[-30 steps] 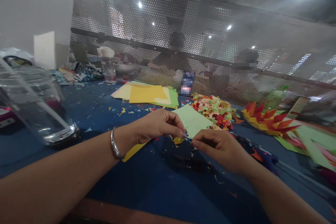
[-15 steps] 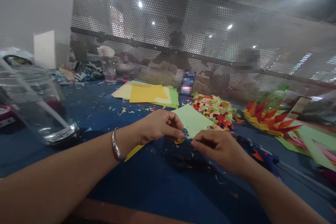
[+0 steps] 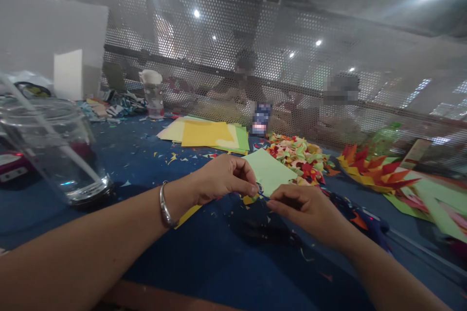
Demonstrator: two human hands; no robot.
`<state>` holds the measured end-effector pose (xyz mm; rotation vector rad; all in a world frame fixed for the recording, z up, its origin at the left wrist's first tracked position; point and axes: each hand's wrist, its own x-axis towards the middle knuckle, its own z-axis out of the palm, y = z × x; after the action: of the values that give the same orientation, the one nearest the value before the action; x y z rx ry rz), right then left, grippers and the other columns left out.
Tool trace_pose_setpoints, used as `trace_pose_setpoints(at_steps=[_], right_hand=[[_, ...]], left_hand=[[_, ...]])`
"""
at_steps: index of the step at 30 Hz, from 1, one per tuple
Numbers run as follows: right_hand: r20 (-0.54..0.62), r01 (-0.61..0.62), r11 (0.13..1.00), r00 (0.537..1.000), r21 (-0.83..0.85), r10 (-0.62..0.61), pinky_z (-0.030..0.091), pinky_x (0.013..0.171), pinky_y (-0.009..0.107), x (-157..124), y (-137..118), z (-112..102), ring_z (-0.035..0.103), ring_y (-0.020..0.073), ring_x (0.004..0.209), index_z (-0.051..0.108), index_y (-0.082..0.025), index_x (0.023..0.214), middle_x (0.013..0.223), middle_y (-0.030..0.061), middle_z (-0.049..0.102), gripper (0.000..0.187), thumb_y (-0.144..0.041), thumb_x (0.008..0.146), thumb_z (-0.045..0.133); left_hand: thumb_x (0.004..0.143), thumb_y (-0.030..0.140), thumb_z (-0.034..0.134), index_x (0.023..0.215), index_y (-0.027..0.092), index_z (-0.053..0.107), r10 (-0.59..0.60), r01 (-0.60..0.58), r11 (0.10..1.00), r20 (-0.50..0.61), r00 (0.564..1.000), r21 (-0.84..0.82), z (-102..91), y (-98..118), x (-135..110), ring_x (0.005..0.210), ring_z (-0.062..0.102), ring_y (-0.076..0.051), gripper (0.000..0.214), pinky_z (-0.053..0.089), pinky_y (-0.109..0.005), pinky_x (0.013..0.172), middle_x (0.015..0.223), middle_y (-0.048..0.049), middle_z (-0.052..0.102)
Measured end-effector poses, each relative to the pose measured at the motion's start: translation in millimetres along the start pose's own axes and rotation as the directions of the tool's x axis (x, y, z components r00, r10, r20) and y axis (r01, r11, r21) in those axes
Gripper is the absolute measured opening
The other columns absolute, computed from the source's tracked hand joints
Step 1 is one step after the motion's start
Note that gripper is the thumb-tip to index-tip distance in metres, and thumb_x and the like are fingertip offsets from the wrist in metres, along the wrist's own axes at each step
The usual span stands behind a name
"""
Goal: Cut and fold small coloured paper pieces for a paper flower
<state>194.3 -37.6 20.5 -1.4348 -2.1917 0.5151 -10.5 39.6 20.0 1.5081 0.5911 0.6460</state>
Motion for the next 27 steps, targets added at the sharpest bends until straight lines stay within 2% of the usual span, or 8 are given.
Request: trace_pose_setpoints(at_steps=[5, 10, 18, 27], right_hand=[[-0.015, 0.009, 1.000, 1.000, -0.005, -0.009, 0.037, 0.056, 0.025, -0.2, 1.0, -0.9, 0.051, 0.0128, 0.062, 0.062, -0.019, 0.076, 0.067, -0.0004, 0.058, 0.027, -0.038, 0.089, 0.049], [-0.022, 0.023, 1.000, 0.999, -0.017, -0.023, 0.037, 0.056, 0.025, 1.0, 0.7, -0.9, 0.051, 0.0128, 0.062, 0.062, -0.019, 0.075, 0.066, -0.0003, 0.059, 0.027, -0.037, 0.089, 0.049], [-0.006, 0.003, 1.000, 1.000, -0.027, -0.003, 0.038, 0.058, 0.025, 1.5, 2.7, 0.3, 0.052, 0.0135, 0.064, 0.063, -0.019, 0.076, 0.067, 0.0003, 0.060, 0.027, -0.037, 0.090, 0.049], [-0.016, -0.008, 1.000, 1.000, -0.029, 0.007, 0.038, 0.057, 0.025, 2.0, 4.9, -1.0, 0.052, 0.0134, 0.063, 0.063, -0.019, 0.076, 0.068, 0.0007, 0.061, 0.028, -0.039, 0.090, 0.048]], left_hand=[[0.061, 0.017, 0.076, 0.076, 0.014, 0.062, 0.021, -0.021, 1.000, 0.003, 1.000, -0.022, -0.1, -3.6, 0.9, 0.069, 0.060, -0.012, 0.021, 0.045, -0.029, 0.070, 0.075, -0.0027, 0.067], [0.058, 0.011, 0.076, 0.085, 0.016, 0.058, 0.059, -0.059, 0.998, 0.032, 0.998, 0.002, -2.7, -5.3, 1.3, 0.079, 0.061, -0.015, 0.032, 0.046, -0.032, 0.078, 0.086, -0.0045, 0.068], [0.055, 0.009, 0.075, 0.093, 0.015, 0.055, 0.017, -0.017, 1.000, 0.040, 0.999, -0.019, -0.2, -7.5, 2.7, 0.075, 0.062, -0.016, 0.043, 0.048, -0.036, 0.075, 0.082, -0.0033, 0.066], [0.054, 0.011, 0.077, 0.097, 0.015, 0.053, 0.011, -0.011, 1.000, -0.001, 1.000, -0.011, -3.2, -8.7, 4.4, 0.074, 0.061, -0.015, 0.049, 0.047, -0.032, 0.073, 0.083, -0.0037, 0.064]])
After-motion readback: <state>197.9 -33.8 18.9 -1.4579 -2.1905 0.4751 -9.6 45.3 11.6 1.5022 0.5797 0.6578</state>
